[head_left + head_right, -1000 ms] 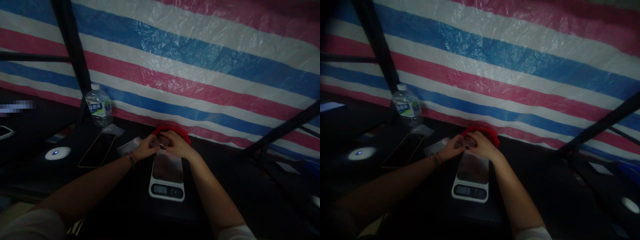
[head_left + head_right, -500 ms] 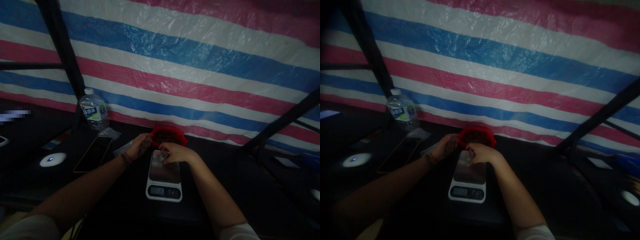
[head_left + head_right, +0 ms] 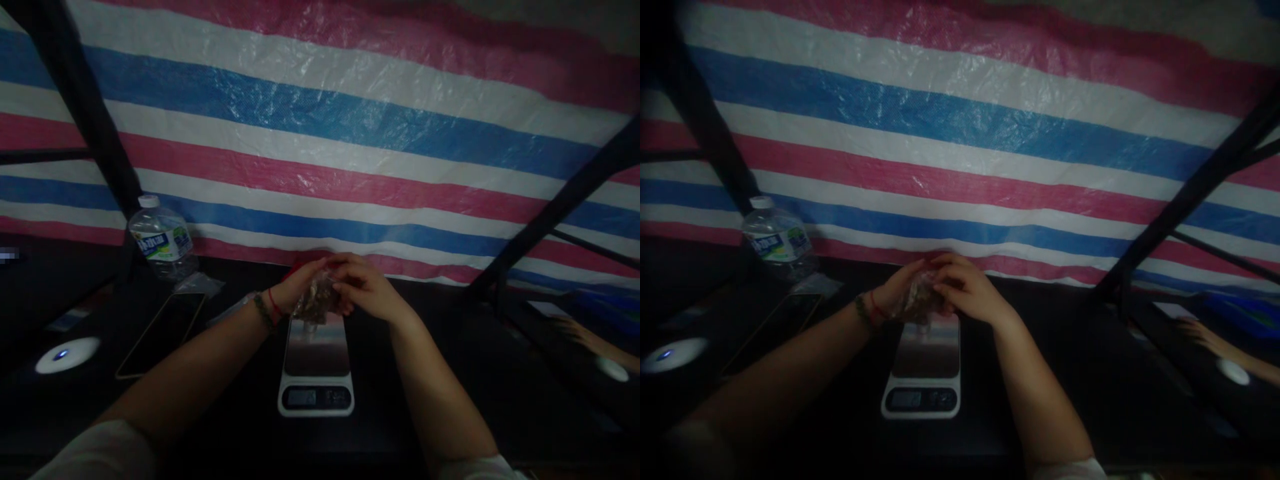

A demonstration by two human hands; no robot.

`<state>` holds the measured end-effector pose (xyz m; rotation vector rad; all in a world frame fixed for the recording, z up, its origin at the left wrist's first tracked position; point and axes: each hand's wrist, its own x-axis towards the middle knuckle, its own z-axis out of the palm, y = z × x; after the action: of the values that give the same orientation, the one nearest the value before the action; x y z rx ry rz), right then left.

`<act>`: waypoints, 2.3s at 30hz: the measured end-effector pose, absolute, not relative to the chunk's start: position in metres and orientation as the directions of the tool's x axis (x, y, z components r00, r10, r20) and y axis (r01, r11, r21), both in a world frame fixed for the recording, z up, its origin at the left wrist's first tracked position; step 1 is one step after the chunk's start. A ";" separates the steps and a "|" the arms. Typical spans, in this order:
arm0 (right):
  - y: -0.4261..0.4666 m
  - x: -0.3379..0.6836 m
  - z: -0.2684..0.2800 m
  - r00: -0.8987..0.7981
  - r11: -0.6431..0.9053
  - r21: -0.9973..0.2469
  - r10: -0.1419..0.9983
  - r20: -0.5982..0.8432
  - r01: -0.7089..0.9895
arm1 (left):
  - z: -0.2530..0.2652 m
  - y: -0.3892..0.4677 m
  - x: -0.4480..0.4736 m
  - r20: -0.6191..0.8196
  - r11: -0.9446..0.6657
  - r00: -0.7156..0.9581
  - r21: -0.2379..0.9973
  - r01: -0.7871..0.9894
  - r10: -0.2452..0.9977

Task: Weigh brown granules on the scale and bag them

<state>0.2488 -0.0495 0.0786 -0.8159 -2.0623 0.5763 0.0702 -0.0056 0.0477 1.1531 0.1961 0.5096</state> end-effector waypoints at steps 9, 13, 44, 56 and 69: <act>-0.042 0.262 0.085 -0.142 0.583 -0.742 0.808 0.571 0.331 | 0.070 -0.006 0.054 0.062 -0.214 0.816 0.974 0.076 0.575; -0.034 0.252 0.074 -0.104 0.383 -0.903 0.924 0.369 0.195 | 0.064 0.000 0.050 0.066 -0.261 0.700 0.949 0.176 0.711; -0.023 0.243 0.059 0.029 0.404 -0.842 0.896 0.442 0.358 | 0.068 0.016 0.037 0.280 -0.378 0.355 0.892 0.246 0.892; -0.030 0.236 0.061 0.018 0.397 -0.864 0.906 0.423 0.310 | 0.072 0.009 0.038 0.329 -0.445 0.399 0.862 0.244 0.856; -0.033 0.232 0.057 -0.015 0.426 -0.811 0.888 0.459 0.401 | 0.069 0.006 0.040 0.340 -0.485 0.468 0.843 0.232 0.816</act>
<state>0.2319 -0.0330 0.0568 -1.1550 -1.6155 0.5723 0.0403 0.0063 0.0692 1.9684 0.8702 0.9912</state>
